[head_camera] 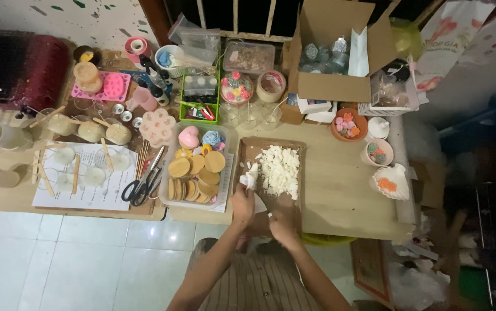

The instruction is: Cutting solid chunks of white wax into smaller pieces on a tray for melting.

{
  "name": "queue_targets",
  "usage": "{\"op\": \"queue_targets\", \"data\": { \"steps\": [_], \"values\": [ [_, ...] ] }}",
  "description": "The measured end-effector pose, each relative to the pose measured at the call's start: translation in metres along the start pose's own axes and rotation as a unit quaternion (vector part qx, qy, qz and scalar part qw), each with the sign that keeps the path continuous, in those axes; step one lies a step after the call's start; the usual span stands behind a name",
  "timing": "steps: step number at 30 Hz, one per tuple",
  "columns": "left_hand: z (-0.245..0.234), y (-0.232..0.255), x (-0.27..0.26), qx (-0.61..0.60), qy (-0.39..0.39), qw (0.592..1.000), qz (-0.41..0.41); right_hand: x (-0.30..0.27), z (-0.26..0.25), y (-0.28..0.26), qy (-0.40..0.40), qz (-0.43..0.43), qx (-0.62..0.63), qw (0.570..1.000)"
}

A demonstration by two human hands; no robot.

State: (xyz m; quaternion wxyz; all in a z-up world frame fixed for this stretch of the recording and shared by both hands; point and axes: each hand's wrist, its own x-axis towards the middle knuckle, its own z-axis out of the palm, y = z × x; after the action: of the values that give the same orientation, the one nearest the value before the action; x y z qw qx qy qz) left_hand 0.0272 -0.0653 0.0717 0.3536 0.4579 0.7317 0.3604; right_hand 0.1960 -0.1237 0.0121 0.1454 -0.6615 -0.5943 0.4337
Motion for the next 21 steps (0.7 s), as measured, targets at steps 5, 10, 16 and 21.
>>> {"op": "queue_targets", "data": {
  "steps": [5, 10, 16, 21],
  "values": [
    [0.029, -0.034, 0.023, -0.032, 0.021, 0.999, 0.013, -0.033, -0.042, -0.102, -0.147, 0.213, 0.067, 0.964],
    [-0.003, 0.002, 0.020, -0.018, 0.000, 0.998, 0.057, -0.025, -0.055, -0.080, 0.202, -0.197, -0.106, 0.954],
    [-0.018, 0.012, 0.014, 0.157, -0.092, 0.975, 0.126, 0.010, -0.036, -0.002, 0.287, -0.339, -0.206, 0.872],
    [0.016, -0.046, 0.028, 0.259, -0.098, 0.935, 0.223, 0.050, -0.070, -0.067, 0.037, 0.107, -0.133, 0.985]
  ]
}}
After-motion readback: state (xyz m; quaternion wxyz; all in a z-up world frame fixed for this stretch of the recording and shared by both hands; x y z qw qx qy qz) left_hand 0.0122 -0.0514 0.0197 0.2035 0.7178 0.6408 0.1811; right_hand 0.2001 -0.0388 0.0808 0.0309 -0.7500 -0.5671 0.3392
